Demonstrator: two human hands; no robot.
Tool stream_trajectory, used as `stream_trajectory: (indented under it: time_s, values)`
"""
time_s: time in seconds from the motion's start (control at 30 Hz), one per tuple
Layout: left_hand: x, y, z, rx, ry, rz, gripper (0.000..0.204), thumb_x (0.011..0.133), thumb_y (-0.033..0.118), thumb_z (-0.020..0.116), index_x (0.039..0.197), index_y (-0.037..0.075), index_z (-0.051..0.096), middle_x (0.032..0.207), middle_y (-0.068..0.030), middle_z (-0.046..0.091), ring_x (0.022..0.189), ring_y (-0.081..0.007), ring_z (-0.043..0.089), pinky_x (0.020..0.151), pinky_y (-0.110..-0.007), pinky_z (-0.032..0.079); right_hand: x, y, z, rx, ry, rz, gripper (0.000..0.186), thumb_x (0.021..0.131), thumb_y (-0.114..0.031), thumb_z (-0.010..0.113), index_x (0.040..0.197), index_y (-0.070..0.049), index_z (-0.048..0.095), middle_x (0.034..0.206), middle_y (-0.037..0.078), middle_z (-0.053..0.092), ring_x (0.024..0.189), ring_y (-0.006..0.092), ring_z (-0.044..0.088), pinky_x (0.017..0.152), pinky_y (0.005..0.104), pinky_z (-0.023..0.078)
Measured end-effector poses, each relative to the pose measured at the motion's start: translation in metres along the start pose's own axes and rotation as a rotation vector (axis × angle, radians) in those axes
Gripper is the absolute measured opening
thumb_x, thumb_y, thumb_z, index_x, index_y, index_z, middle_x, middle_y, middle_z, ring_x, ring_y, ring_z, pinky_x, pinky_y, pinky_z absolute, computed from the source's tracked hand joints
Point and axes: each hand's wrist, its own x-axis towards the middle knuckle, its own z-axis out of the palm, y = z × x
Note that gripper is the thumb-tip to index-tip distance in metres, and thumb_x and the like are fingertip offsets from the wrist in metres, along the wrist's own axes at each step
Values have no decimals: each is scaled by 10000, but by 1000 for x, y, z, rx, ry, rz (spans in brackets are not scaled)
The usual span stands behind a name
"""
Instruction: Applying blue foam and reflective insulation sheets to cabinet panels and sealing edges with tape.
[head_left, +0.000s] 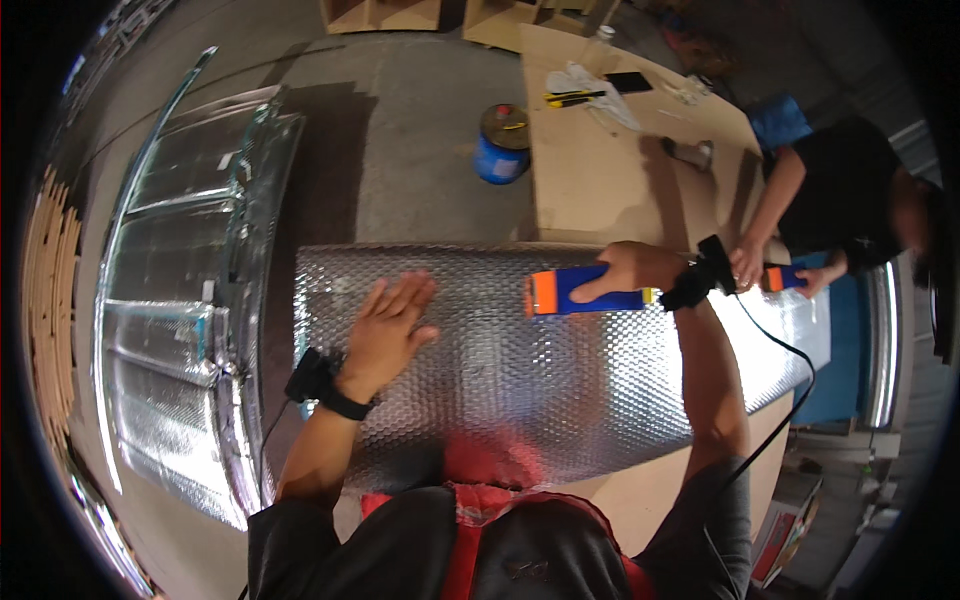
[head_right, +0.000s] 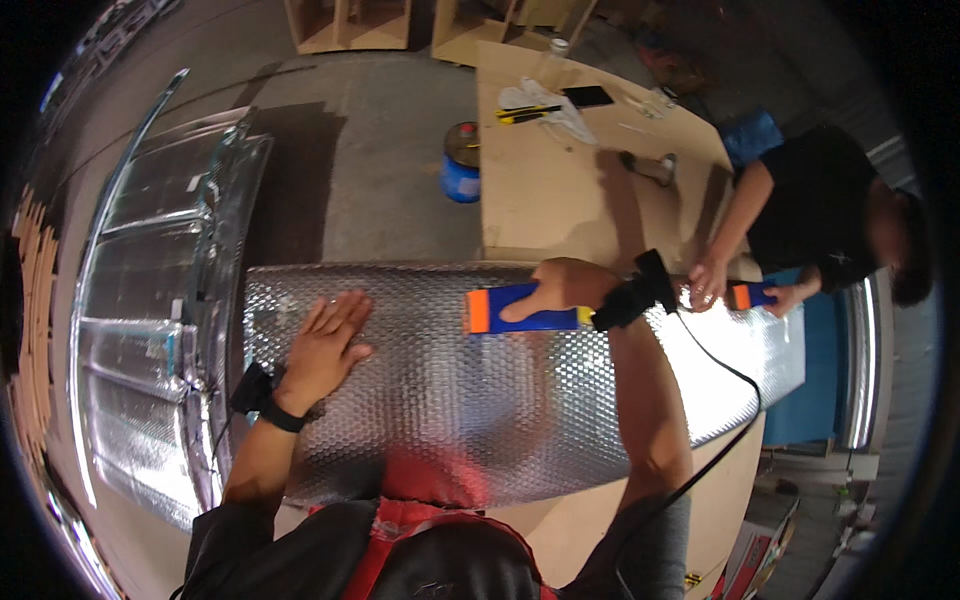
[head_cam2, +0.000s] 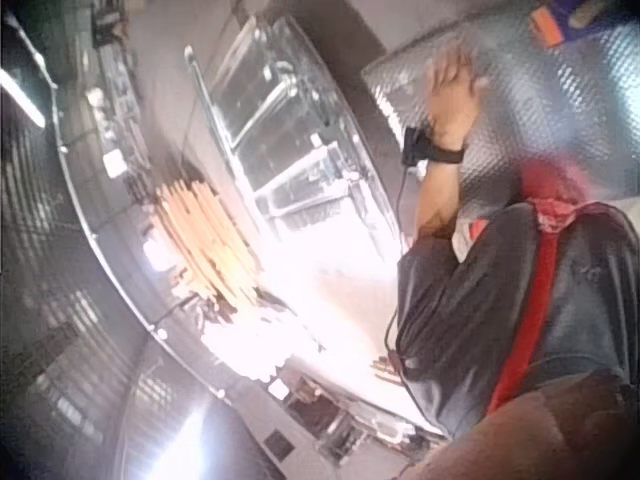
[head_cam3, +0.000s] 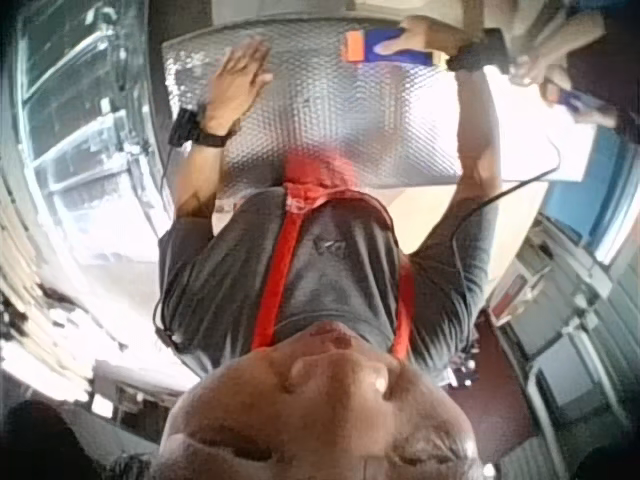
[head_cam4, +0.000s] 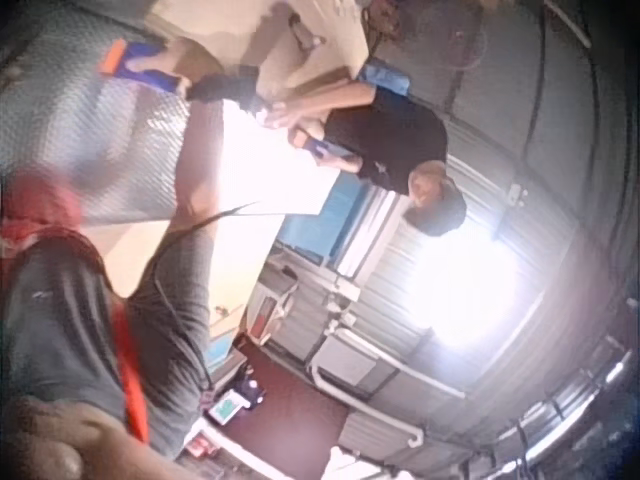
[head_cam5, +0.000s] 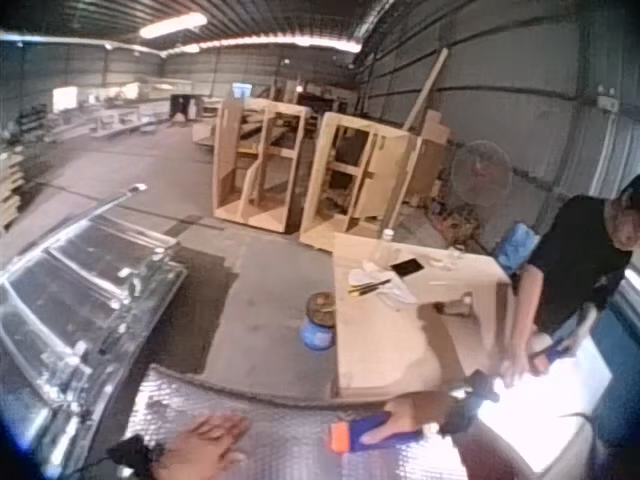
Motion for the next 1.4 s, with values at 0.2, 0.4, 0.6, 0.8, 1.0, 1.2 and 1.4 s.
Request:
stream_trajectory:
  time_s: [0.2, 0.4, 0.6, 0.8, 1.0, 1.2, 1.4]
  values:
    - [-30, -40, 7, 16, -19, -264, 769, 906, 458, 582, 1501, 35, 340, 1560, -158, 334, 1460, -292, 287, 1202, -493, 152, 1, 20, 17, -36, 85, -7, 723, 688, -635, 757, 1036, -2, 730, 873, 120, 715, 819, 215, 685, 727, 316, 512]
    - [20, 40, 5, -144, -189, -111, 862, 884, 501, 604, 1490, -39, 314, 1562, -199, 308, 1473, -276, 259, 1213, -480, 121, 5, 26, 11, 70, 2, -50, 688, 694, -623, 773, 1002, -8, 736, 834, 97, 713, 726, 180, 682, 640, 286, 521]
    - [62, 110, 47, -223, 9, 83, 857, 879, 534, 600, 1476, -24, 344, 1552, -191, 333, 1477, -278, 252, 1212, -452, 149, -8, 27, 9, 114, -67, -24, 611, 737, -577, 773, 992, -23, 737, 790, 73, 710, 652, 163, 671, 592, 271, 527]
    - [63, 100, 44, -351, 45, 132, 881, 818, 408, 734, 1480, -18, 338, 1538, -202, 354, 1457, -301, 302, 1196, -466, 196, -39, 84, 16, 181, -72, -302, 560, 782, -522, 764, 1103, -67, 712, 741, 46, 688, 639, 152, 658, 609, 293, 518]
    - [68, 104, 35, -288, -8, 113, 870, 833, 388, 720, 1485, -31, 323, 1547, -212, 334, 1456, -317, 298, 1197, -473, 189, -172, 292, -32, -122, 153, 390, 769, 675, -591, 779, 1284, -143, 638, 1072, 126, 715, 966, 214, 691, 867, 337, 518]
    - [71, 106, 32, -202, -43, 113, 818, 872, 401, 663, 1480, -34, 333, 1547, -211, 333, 1460, -318, 288, 1202, -470, 182, -209, 370, -55, -352, 306, 626, 818, 583, -691, 768, 1140, -97, 695, 974, 145, 729, 915, 280, 709, 838, 383, 532]
    - [84, 120, 31, -190, -102, 124, 778, 890, 379, 633, 1477, -37, 336, 1546, -207, 337, 1464, -318, 275, 1208, -485, 144, -127, 420, -46, -466, 181, 740, 869, 537, -730, 770, 1010, -3, 725, 993, 184, 717, 922, 303, 699, 829, 387, 533]
